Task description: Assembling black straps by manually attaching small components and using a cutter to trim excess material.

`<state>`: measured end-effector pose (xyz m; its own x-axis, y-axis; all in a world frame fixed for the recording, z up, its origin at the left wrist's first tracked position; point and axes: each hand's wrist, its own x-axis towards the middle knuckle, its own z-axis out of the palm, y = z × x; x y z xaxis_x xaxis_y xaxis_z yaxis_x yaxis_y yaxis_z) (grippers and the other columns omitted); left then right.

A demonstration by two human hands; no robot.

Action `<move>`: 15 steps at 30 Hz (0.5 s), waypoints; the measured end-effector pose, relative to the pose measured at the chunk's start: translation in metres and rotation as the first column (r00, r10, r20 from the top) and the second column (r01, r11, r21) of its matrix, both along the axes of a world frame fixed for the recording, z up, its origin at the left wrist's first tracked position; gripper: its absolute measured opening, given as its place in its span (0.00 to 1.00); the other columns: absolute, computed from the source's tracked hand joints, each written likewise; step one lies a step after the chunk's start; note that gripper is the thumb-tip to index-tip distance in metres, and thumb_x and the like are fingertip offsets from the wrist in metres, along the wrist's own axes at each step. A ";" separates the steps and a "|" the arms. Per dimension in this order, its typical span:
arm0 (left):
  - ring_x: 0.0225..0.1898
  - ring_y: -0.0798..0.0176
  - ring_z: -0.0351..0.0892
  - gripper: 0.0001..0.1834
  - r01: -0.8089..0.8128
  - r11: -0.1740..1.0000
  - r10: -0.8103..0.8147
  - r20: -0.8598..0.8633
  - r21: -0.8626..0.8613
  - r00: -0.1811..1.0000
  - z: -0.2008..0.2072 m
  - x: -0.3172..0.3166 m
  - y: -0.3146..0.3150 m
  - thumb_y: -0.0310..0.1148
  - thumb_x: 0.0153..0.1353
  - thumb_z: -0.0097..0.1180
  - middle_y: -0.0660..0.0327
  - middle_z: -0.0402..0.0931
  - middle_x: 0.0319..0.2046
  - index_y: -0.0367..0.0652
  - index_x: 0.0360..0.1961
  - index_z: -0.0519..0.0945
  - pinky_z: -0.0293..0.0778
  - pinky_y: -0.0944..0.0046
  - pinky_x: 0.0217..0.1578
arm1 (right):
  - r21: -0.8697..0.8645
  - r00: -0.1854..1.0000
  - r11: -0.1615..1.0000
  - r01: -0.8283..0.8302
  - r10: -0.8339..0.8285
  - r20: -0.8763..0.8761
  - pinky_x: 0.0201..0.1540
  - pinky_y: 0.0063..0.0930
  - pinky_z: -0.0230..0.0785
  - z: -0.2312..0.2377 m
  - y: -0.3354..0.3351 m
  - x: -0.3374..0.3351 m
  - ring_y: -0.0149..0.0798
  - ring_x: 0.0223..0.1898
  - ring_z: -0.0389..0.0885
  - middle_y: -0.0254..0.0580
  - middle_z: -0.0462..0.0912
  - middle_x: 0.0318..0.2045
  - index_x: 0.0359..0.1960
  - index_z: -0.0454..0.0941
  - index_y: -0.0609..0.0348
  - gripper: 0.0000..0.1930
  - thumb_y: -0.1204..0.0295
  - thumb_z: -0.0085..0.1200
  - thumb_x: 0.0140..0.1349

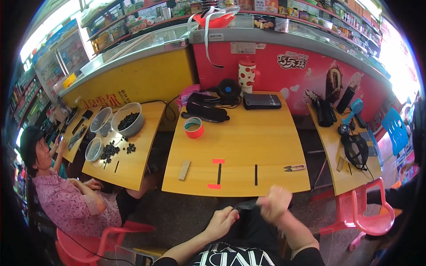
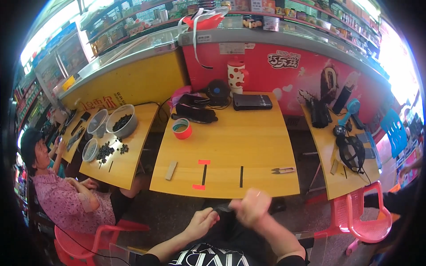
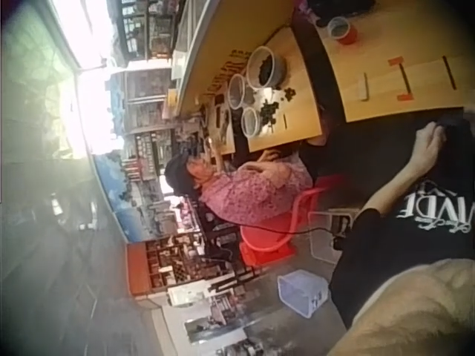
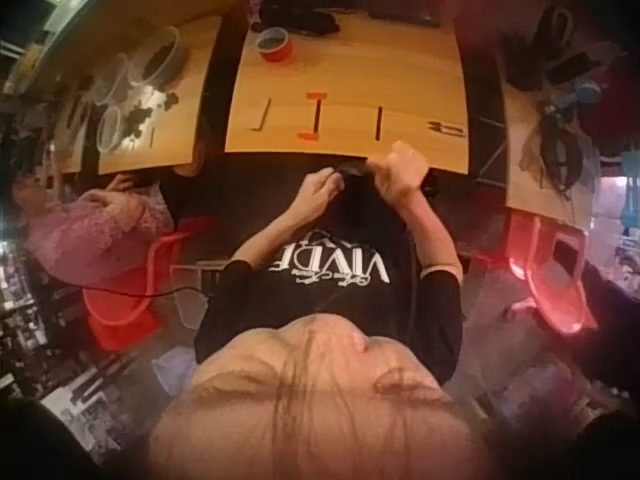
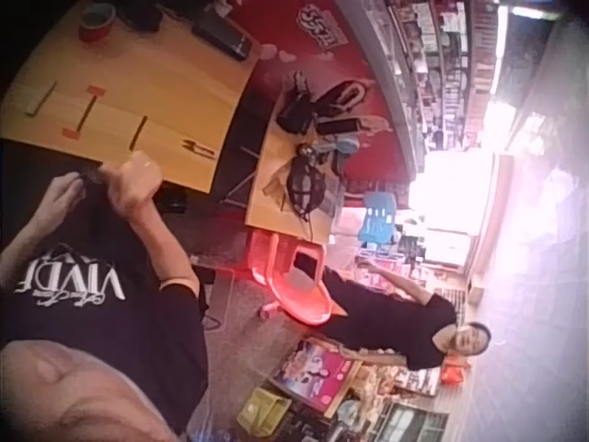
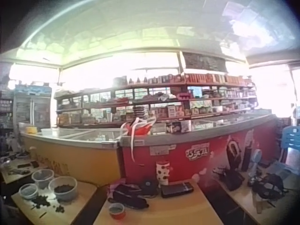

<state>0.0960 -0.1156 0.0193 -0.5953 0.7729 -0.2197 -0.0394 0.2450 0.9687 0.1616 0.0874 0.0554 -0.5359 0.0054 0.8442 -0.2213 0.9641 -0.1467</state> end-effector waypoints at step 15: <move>0.19 0.51 0.74 0.12 -0.083 0.984 0.131 -0.323 0.156 0.937 -0.007 -0.010 0.009 0.30 0.65 0.51 0.48 0.72 0.18 0.35 0.25 0.73 0.68 0.60 0.21 | -0.080 0.775 0.956 -0.281 0.276 0.569 0.14 0.33 0.51 0.045 -0.041 0.025 0.40 0.10 0.61 0.38 0.57 0.10 0.09 0.56 0.54 0.30 0.51 0.63 0.53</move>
